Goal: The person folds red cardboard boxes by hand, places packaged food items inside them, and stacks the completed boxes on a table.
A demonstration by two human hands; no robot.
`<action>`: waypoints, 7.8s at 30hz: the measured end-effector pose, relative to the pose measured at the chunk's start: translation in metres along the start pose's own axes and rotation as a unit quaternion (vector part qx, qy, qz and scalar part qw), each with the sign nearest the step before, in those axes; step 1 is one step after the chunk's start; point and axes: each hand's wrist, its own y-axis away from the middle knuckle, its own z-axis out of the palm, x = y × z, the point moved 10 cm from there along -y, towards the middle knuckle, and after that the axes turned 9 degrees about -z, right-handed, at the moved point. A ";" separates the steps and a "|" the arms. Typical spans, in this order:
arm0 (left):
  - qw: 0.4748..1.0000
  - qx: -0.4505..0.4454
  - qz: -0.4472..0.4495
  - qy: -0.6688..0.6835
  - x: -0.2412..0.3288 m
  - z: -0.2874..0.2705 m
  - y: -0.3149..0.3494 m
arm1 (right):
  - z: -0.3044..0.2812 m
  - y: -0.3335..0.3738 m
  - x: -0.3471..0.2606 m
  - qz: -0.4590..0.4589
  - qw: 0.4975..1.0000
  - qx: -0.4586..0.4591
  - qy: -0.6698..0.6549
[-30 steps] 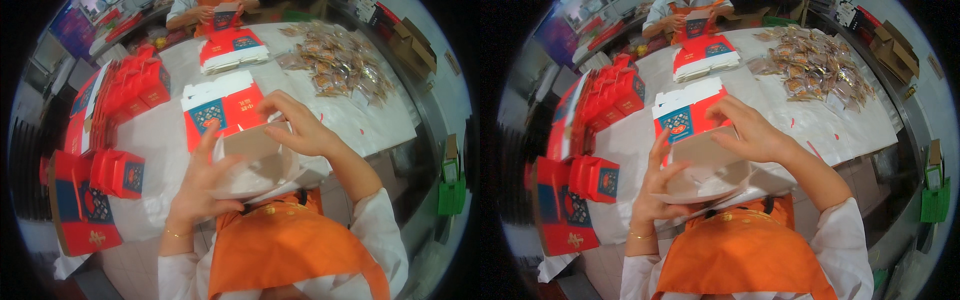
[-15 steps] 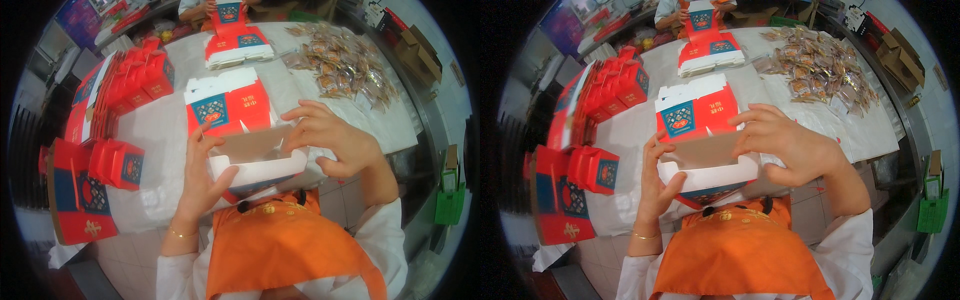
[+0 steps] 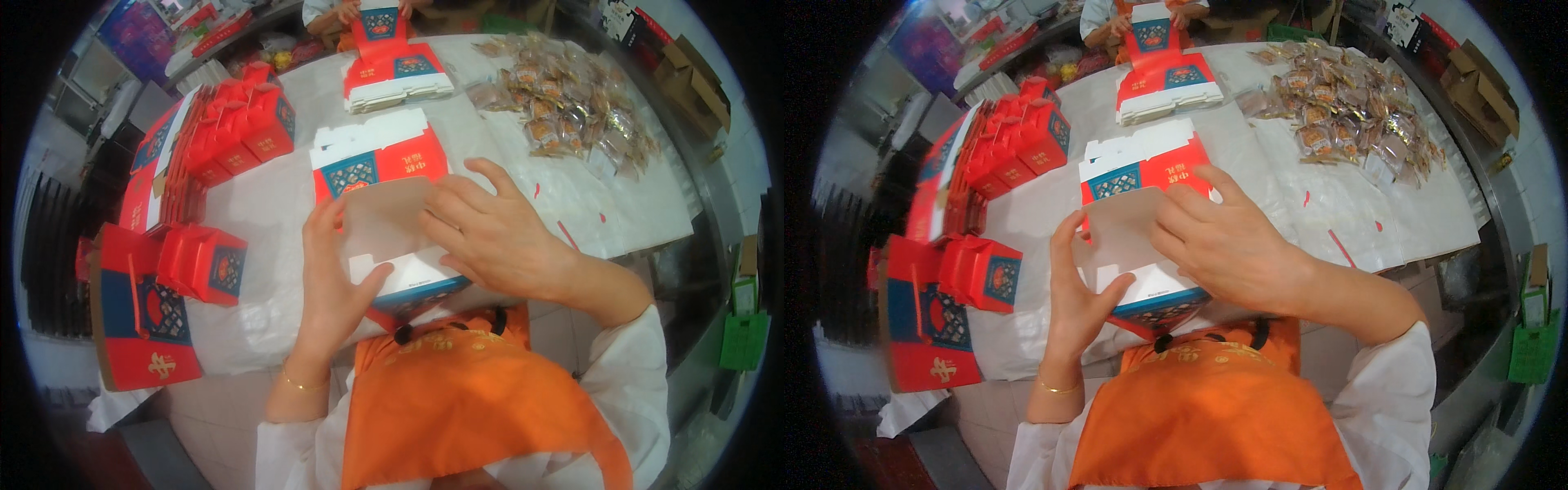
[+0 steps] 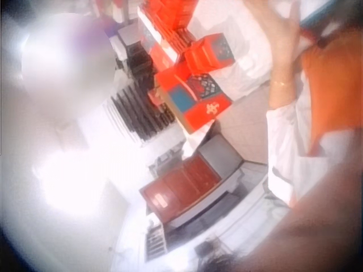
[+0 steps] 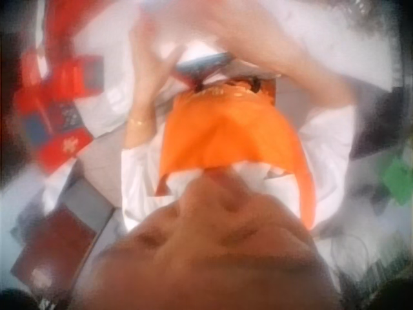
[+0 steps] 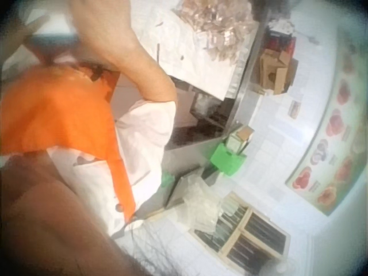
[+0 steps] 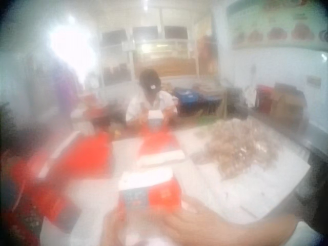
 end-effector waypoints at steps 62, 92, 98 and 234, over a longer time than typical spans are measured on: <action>0.961 -0.033 -0.142 0.234 -0.058 0.058 0.055 | 0.075 0.074 0.040 0.165 0.796 0.133 -0.567; 0.975 -0.067 -0.024 0.210 -0.047 0.033 0.005 | 0.078 0.078 0.019 0.327 0.764 0.242 -0.501; 0.986 -0.042 -0.025 0.162 -0.037 0.025 0.013 | 0.087 0.081 0.019 0.338 0.782 0.250 -0.461; 0.588 -0.088 -0.327 0.734 -0.112 0.116 0.036 | 0.181 0.061 0.000 0.303 0.620 0.317 -0.650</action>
